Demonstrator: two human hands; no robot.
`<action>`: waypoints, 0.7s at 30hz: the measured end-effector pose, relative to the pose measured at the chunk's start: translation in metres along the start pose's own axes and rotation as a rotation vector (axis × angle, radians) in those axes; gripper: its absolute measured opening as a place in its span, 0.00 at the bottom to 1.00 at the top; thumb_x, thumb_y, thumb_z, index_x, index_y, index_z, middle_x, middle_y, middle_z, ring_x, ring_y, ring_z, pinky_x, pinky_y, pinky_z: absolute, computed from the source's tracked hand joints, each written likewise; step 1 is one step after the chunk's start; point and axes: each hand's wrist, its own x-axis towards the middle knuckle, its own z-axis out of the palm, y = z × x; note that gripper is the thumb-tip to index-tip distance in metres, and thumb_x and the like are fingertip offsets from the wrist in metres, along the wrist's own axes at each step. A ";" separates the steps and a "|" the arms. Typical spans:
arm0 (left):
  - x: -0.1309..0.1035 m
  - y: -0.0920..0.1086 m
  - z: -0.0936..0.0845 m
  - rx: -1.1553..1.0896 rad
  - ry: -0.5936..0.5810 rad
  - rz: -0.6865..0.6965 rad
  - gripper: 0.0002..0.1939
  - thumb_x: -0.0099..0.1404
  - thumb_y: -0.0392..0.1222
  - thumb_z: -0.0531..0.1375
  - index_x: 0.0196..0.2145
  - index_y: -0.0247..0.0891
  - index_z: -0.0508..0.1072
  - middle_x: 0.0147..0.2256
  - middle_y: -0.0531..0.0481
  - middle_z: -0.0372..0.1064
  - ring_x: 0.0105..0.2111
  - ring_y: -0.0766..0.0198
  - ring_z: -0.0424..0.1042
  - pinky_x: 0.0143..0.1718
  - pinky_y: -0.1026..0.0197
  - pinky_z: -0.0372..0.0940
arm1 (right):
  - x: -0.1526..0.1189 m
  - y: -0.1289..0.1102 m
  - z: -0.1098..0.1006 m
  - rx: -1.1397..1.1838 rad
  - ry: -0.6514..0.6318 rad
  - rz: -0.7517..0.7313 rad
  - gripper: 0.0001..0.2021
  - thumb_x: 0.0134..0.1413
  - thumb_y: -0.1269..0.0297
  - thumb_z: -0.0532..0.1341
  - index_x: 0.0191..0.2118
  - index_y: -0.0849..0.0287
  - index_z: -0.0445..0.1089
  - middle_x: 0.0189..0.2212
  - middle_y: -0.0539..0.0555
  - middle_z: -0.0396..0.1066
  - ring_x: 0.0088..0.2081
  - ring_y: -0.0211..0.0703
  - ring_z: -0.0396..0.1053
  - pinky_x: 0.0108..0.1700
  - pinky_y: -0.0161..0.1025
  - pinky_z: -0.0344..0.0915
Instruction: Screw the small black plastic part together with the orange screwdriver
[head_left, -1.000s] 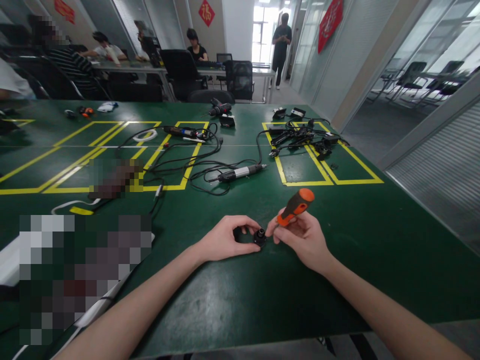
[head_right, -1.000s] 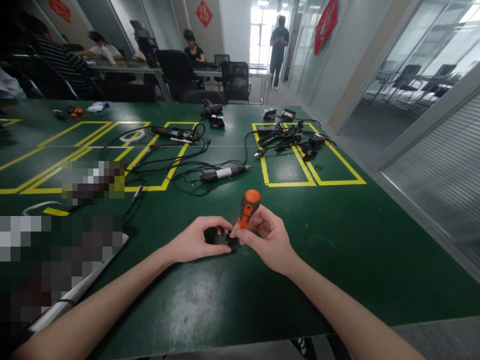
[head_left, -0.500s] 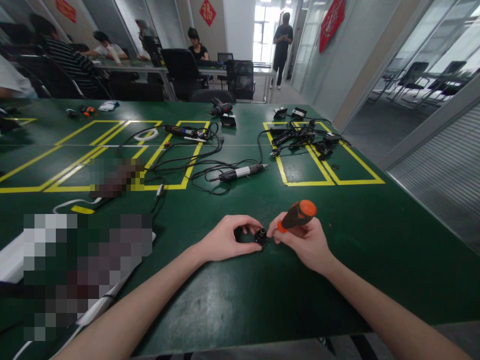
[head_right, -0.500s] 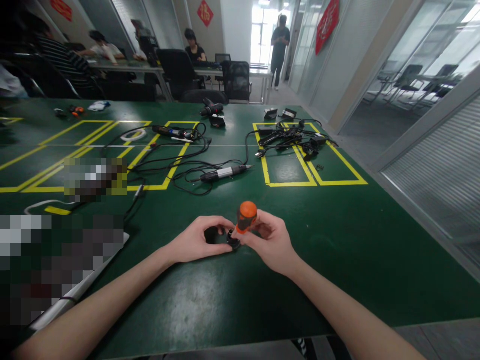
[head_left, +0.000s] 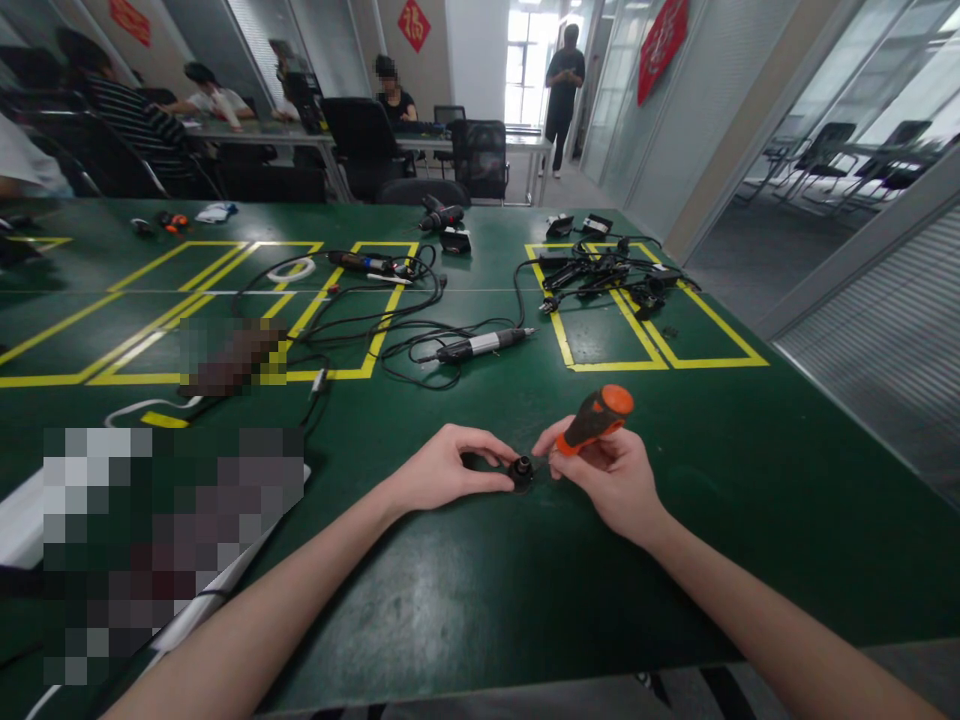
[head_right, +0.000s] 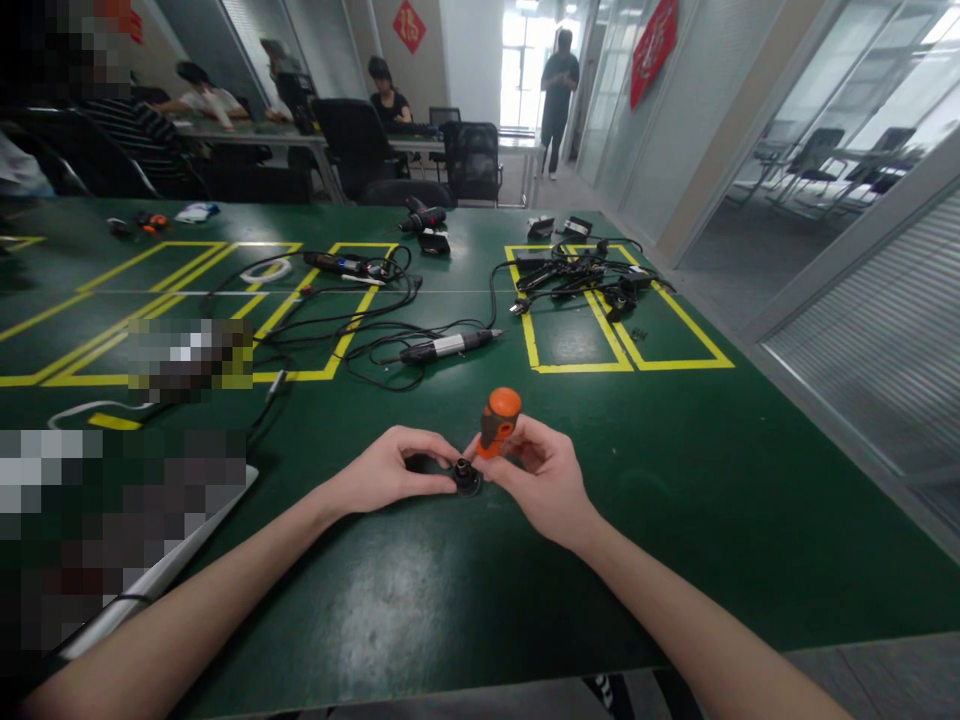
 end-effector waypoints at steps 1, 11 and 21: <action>0.000 0.000 0.000 -0.023 -0.006 -0.006 0.16 0.58 0.45 0.72 0.42 0.34 0.83 0.40 0.45 0.82 0.40 0.59 0.79 0.47 0.57 0.73 | 0.000 -0.001 0.000 -0.017 0.002 -0.017 0.07 0.56 0.61 0.71 0.34 0.57 0.76 0.34 0.53 0.76 0.28 0.38 0.70 0.32 0.38 0.71; -0.001 0.000 0.001 0.047 -0.035 0.046 0.21 0.58 0.37 0.68 0.50 0.35 0.79 0.45 0.45 0.80 0.43 0.59 0.78 0.50 0.56 0.72 | -0.004 0.002 0.000 0.077 -0.056 0.012 0.11 0.57 0.59 0.71 0.42 0.57 0.75 0.31 0.53 0.78 0.28 0.40 0.73 0.33 0.39 0.73; -0.001 -0.001 0.007 0.288 0.010 0.171 0.19 0.58 0.43 0.72 0.46 0.38 0.79 0.45 0.47 0.77 0.43 0.59 0.74 0.48 0.57 0.69 | 0.000 0.000 0.000 0.025 -0.053 -0.011 0.09 0.63 0.60 0.65 0.34 0.58 0.76 0.27 0.51 0.73 0.26 0.37 0.70 0.31 0.37 0.70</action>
